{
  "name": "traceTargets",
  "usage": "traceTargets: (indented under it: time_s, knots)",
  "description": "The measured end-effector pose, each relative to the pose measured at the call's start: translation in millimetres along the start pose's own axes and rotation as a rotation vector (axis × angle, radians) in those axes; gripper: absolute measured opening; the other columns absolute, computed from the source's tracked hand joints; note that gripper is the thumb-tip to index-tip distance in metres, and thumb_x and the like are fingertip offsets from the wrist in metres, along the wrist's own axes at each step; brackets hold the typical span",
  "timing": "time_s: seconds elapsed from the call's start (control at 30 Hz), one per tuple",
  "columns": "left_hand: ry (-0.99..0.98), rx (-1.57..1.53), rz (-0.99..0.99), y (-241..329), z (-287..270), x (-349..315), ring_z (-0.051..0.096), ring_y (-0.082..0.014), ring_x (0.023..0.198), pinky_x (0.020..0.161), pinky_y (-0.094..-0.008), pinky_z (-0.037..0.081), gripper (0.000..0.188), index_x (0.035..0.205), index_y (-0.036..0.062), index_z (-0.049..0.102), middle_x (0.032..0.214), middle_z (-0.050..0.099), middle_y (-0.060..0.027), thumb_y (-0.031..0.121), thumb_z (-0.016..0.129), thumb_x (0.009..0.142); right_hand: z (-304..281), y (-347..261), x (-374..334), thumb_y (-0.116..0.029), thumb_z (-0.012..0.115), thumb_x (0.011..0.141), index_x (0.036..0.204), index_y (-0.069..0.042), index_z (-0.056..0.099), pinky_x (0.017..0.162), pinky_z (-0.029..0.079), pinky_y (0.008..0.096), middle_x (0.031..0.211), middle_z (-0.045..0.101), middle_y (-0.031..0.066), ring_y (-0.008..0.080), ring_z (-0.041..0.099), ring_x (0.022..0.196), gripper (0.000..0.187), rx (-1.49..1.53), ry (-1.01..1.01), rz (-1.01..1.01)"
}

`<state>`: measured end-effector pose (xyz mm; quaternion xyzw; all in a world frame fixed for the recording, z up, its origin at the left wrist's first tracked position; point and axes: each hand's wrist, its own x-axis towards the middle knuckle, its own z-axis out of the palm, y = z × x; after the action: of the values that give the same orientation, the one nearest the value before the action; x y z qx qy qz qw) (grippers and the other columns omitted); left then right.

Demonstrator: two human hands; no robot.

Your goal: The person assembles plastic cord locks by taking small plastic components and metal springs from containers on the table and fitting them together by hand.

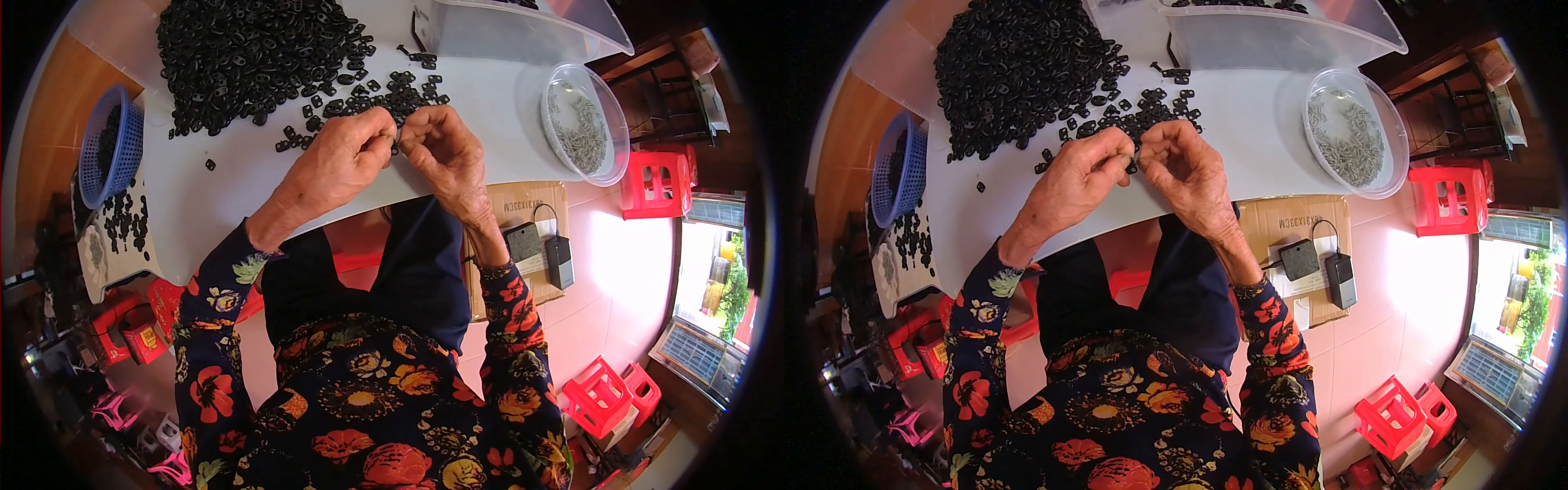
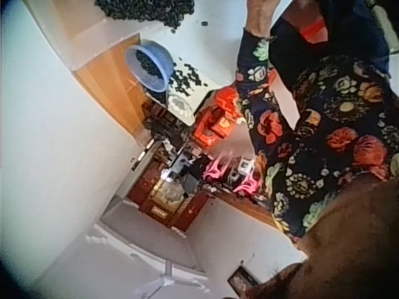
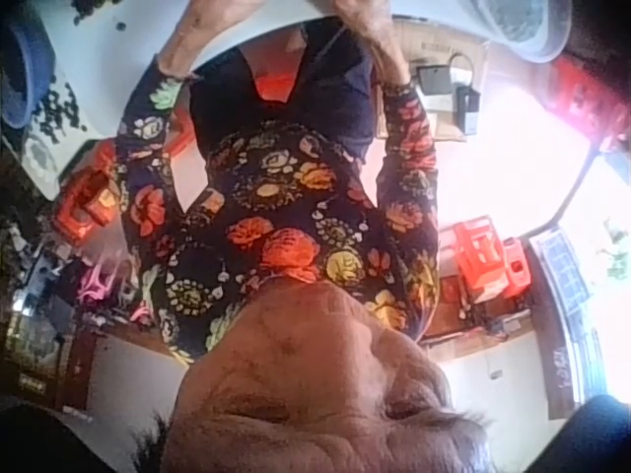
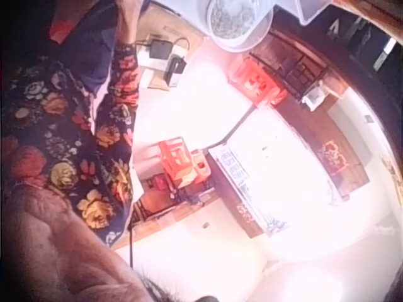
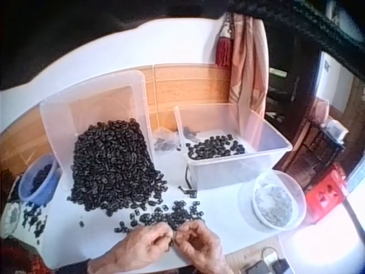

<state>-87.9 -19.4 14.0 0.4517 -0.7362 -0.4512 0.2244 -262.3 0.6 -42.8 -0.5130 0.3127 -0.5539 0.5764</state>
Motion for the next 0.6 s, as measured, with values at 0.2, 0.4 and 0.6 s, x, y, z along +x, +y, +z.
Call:
traceTargets:
  time_s: [0.2, 0.4, 0.6]
  knots:
    - [0.006, -0.007, 0.015, -2.2, -0.8, 0.4, 0.063, -0.0130, 0.068, 0.063, -0.0260, 0.049, 0.007, 0.092, -0.0010, 0.050, 0.073, 0.057, -0.0048, 0.005, 0.048, 0.089, 1.3, -0.8, -0.8, 0.008, 0.055, 0.085, 0.106, 0.001, 0.049, 0.080, 0.045, 0.0237, 0.088, 0.056, 0.0013, 0.0080, 0.054, 0.084, 0.023, 0.025, 0.018, 0.002]
    - [0.003, -0.002, 0.015, -1.6, 1.3, -0.4, 0.063, -0.0132, 0.068, 0.062, -0.0258, 0.049, 0.007, 0.092, -0.0010, 0.051, 0.073, 0.057, -0.0052, 0.004, 0.047, 0.089, 0.8, -0.9, -0.5, 0.008, 0.055, 0.084, 0.106, 0.001, 0.049, 0.080, 0.045, 0.0236, 0.089, 0.057, 0.0015, 0.0080, 0.054, 0.084, 0.023, 0.001, 0.006, 0.005]
    - [0.004, 0.012, 0.003, -1.6, 2.8, 0.2, 0.063, -0.0126, 0.068, 0.063, -0.0263, 0.050, 0.007, 0.092, -0.0012, 0.051, 0.071, 0.057, -0.0056, 0.003, 0.047, 0.089, 1.1, -1.3, -0.9, 0.008, 0.056, 0.084, 0.105, 0.001, 0.050, 0.080, 0.046, 0.0234, 0.088, 0.057, 0.0015, 0.0079, 0.054, 0.083, 0.022, 0.009, 0.011, 0.003]
